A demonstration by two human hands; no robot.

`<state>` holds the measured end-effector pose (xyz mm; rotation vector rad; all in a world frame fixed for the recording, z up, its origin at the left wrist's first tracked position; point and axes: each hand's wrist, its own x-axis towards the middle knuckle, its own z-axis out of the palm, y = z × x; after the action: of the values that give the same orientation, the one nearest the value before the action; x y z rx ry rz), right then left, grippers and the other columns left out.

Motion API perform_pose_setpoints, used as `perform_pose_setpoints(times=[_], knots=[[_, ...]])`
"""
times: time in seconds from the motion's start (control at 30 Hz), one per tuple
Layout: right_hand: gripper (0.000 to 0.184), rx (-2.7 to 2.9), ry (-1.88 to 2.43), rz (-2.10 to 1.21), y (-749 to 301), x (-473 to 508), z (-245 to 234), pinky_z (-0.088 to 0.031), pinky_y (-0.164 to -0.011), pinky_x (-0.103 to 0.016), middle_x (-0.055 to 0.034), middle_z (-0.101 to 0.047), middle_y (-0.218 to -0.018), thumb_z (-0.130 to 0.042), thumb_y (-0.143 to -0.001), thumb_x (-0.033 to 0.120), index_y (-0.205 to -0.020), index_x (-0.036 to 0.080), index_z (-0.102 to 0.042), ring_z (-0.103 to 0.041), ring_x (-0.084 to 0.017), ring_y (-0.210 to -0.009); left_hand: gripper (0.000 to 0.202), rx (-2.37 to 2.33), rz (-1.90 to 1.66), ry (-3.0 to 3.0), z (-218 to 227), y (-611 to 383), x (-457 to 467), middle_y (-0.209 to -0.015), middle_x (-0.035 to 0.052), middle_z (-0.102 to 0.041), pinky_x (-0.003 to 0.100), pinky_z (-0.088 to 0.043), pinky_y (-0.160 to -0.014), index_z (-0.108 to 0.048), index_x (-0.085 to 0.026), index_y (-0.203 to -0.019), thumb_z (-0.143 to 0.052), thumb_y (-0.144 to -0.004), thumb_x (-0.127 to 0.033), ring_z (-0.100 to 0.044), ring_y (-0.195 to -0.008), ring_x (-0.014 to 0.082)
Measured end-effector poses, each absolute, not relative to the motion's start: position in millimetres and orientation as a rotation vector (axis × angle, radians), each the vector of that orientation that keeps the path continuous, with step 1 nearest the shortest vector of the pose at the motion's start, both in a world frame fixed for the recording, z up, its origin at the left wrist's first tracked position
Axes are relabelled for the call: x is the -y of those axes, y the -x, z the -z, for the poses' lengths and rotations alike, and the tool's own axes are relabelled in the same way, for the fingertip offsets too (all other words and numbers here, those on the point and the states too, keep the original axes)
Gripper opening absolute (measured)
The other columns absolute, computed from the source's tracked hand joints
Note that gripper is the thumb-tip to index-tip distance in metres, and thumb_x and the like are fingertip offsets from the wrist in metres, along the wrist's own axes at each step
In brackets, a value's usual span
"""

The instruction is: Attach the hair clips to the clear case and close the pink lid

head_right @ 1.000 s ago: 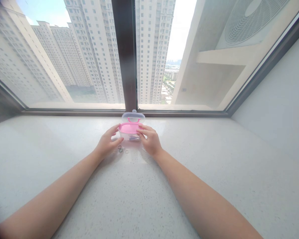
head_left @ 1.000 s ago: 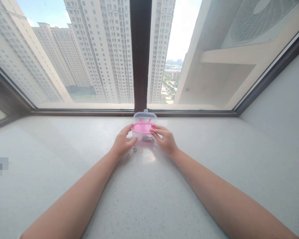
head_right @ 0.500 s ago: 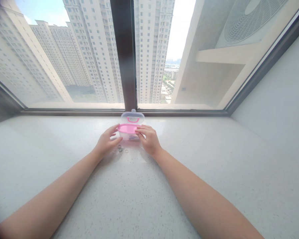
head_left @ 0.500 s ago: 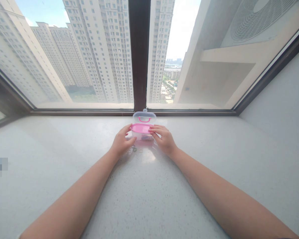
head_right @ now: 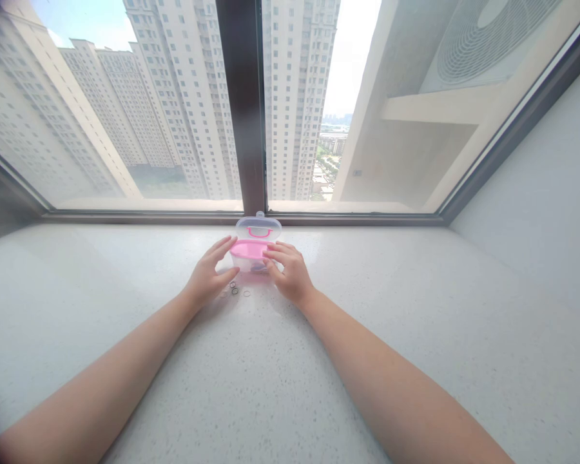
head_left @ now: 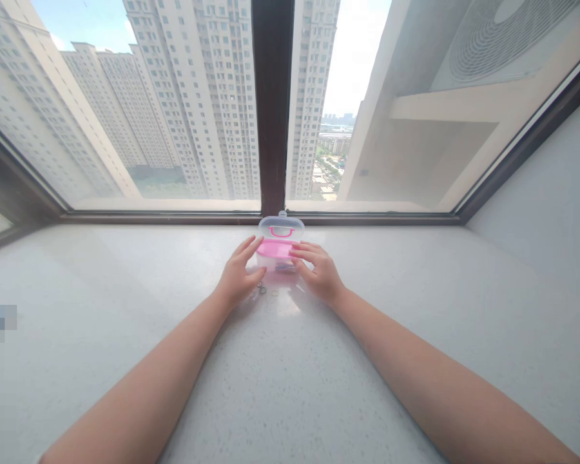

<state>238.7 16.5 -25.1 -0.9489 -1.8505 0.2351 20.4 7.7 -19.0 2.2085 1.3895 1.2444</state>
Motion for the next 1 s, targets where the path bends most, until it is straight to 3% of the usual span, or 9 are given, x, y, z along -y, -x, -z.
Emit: perform_pose_setpoints(times=[0.13,0.67,1.0], knots=[[0.022,1.863,0.967,-0.209,-239.1,-15.6,25.4,-0.039,-0.101,-0.048,-0.0069,-0.067,-0.114,-0.058,-0.085,0.027,-0.102,0.023,-0.072,-0.054,-0.026,-0.116,0.057,-1.350,-1.212,-2.292,19.2,-20.6,-6.0,-0.147,0.0094,-0.037,0.050,-0.033,-0.110,-0.052,-0.025,-0.131,-0.062,-0.076,-0.022,-0.039,-0.132,0.0291],[0.025,1.971,1.066,-0.162,-239.0,-7.0,18.8,-0.027,-0.104,-0.048,-0.0057,-0.065,-0.120,-0.060,-0.084,0.032,-0.106,0.024,-0.069,-0.048,-0.027,-0.126,0.054,-1.374,-1.148,-2.304,20.1,-23.0,-6.0,-0.143,0.0086,-0.042,0.044,-0.032,-0.111,-0.055,-0.022,-0.129,-0.058,-0.076,-0.019,-0.040,-0.132,0.0259],[0.042,2.148,1.080,-0.127,-237.2,-5.6,18.3,-0.023,-0.104,-0.049,-0.0107,-0.046,-0.141,-0.061,-0.082,0.039,-0.122,0.025,-0.061,-0.038,-0.029,-0.133,0.059,-1.419,-1.108,-2.388,16.1,-25.7,-3.8,-0.139,0.0105,-0.044,0.044,-0.033,-0.109,-0.050,-0.021,-0.133,-0.059,-0.075,-0.021,-0.041,-0.129,0.0261]])
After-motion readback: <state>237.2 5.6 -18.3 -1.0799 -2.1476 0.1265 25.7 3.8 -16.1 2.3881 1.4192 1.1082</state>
